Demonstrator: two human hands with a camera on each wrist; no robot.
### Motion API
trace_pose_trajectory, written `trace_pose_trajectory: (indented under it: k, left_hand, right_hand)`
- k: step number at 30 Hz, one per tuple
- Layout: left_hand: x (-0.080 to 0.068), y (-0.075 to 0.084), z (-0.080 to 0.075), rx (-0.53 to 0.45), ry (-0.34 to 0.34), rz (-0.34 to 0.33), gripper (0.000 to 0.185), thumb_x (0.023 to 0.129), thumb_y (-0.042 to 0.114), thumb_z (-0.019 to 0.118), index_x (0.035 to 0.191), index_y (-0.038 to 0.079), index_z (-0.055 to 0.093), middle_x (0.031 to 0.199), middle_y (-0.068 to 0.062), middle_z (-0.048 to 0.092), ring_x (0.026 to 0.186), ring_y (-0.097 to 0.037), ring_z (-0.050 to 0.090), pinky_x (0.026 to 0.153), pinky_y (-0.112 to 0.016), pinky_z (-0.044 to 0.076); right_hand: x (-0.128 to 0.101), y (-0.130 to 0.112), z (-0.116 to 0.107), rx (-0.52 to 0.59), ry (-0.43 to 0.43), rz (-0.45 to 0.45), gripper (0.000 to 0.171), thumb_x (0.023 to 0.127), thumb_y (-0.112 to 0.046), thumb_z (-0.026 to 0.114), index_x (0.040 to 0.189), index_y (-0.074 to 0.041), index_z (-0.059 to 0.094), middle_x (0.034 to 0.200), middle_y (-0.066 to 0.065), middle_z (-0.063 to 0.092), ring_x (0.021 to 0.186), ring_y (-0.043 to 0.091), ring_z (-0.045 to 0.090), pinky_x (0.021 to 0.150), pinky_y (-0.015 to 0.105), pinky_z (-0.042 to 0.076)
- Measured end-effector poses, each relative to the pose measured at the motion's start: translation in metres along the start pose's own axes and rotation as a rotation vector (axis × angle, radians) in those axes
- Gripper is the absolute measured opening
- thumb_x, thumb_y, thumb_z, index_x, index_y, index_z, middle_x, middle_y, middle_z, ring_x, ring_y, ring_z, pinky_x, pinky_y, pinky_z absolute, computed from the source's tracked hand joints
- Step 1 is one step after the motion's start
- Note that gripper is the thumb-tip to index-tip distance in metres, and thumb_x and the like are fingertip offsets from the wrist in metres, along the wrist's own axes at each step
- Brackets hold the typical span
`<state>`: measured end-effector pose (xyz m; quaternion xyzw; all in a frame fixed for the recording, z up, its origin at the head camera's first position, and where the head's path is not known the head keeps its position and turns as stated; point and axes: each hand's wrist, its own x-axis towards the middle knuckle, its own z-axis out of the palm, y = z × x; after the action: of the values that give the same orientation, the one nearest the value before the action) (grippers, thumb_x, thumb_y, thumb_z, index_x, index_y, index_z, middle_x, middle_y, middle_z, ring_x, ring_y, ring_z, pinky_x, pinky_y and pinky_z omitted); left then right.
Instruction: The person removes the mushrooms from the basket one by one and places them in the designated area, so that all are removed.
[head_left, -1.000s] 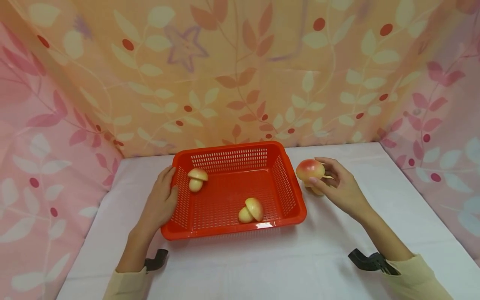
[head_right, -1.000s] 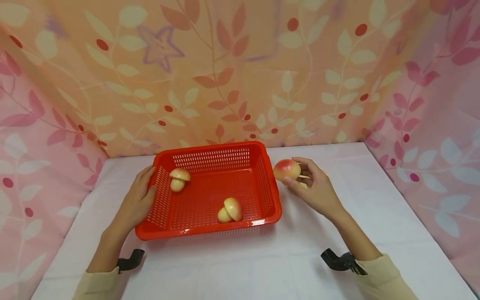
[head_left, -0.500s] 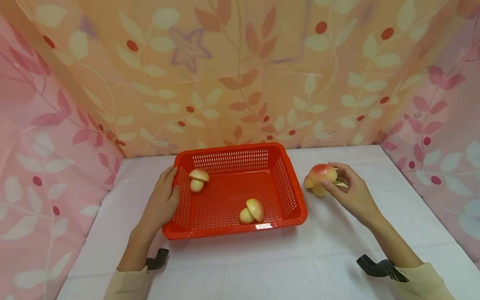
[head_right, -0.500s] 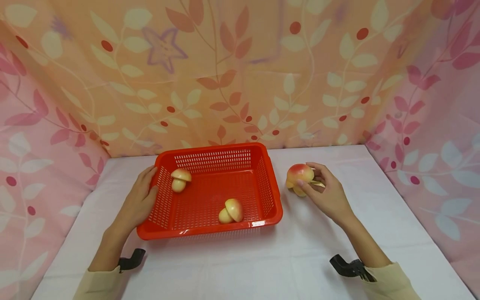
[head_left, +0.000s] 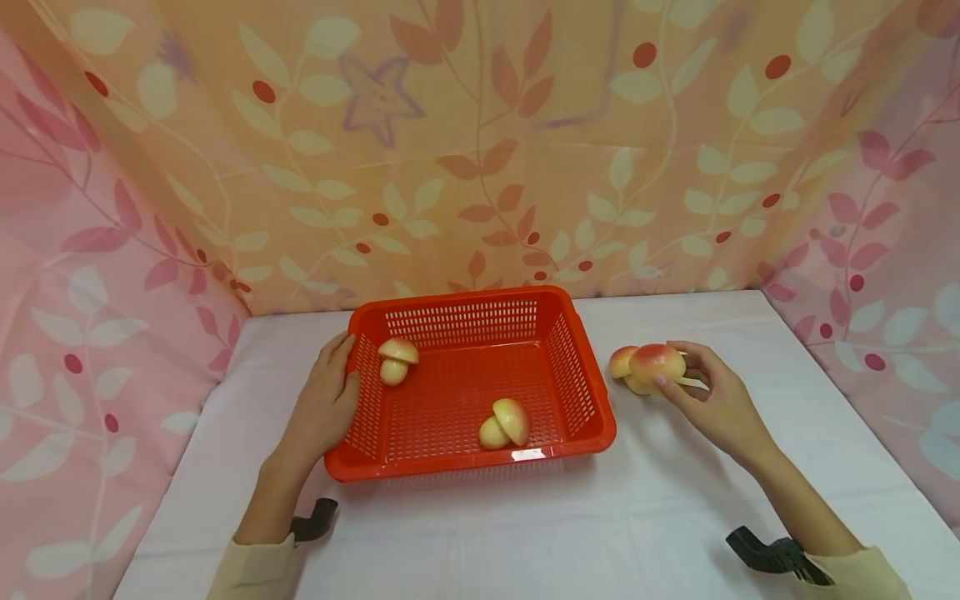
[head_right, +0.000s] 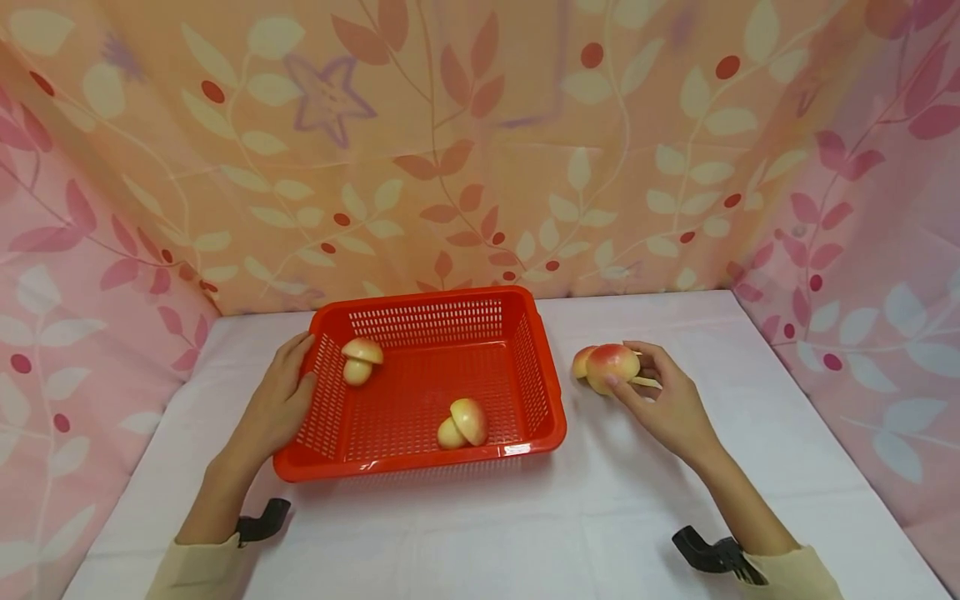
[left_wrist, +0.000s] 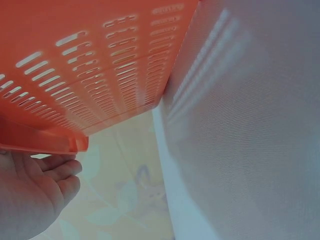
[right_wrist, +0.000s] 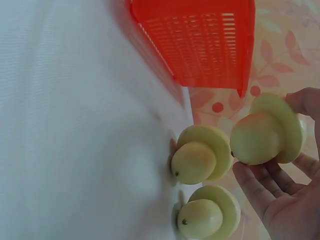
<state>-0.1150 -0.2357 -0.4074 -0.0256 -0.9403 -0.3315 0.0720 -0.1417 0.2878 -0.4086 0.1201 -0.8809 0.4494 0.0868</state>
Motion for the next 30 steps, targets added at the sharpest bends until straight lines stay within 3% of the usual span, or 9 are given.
trace_pose_trajectory:
  k: [8,22,30]
  left_hand:
    - [-0.001,0.001,-0.001,-0.006,0.007,0.004,0.061,0.108,0.011,0.043,0.165,-0.002,0.028,0.173,-0.022,0.025,0.160,-0.044,0.026,0.128,-0.067,0.025]
    - [0.000,0.000,0.002,-0.009,0.017,0.016,0.061,0.107,0.010,0.044,0.165,-0.002,0.029,0.172,-0.022,0.026,0.160,-0.044,0.027,0.128,-0.067,0.025]
    - [-0.001,-0.002,0.002,-0.003,0.022,0.021,0.060,0.107,0.010,0.044,0.164,-0.003,0.030,0.172,-0.022,0.026,0.159,-0.044,0.028,0.127,-0.067,0.027]
  right_hand:
    - [-0.008,0.006,0.001,-0.052,0.006,0.008,0.056,0.097,-0.023,0.078,0.146,-0.008,0.055,0.130,0.016,0.067,0.102,-0.019,0.056,0.084,0.000,0.050]
    - [-0.019,0.021,0.002,-0.127,-0.013,0.035,0.058,0.096,-0.027,0.079,0.144,-0.005,0.055,0.120,0.021,0.070,0.098,-0.020,0.053,0.080,0.002,0.051]
    - [-0.024,0.026,0.003,-0.111,-0.013,0.041,0.056,0.095,-0.021,0.080,0.143,-0.004,0.056,0.116,0.021,0.072,0.095,-0.018,0.054,0.078,0.004,0.053]
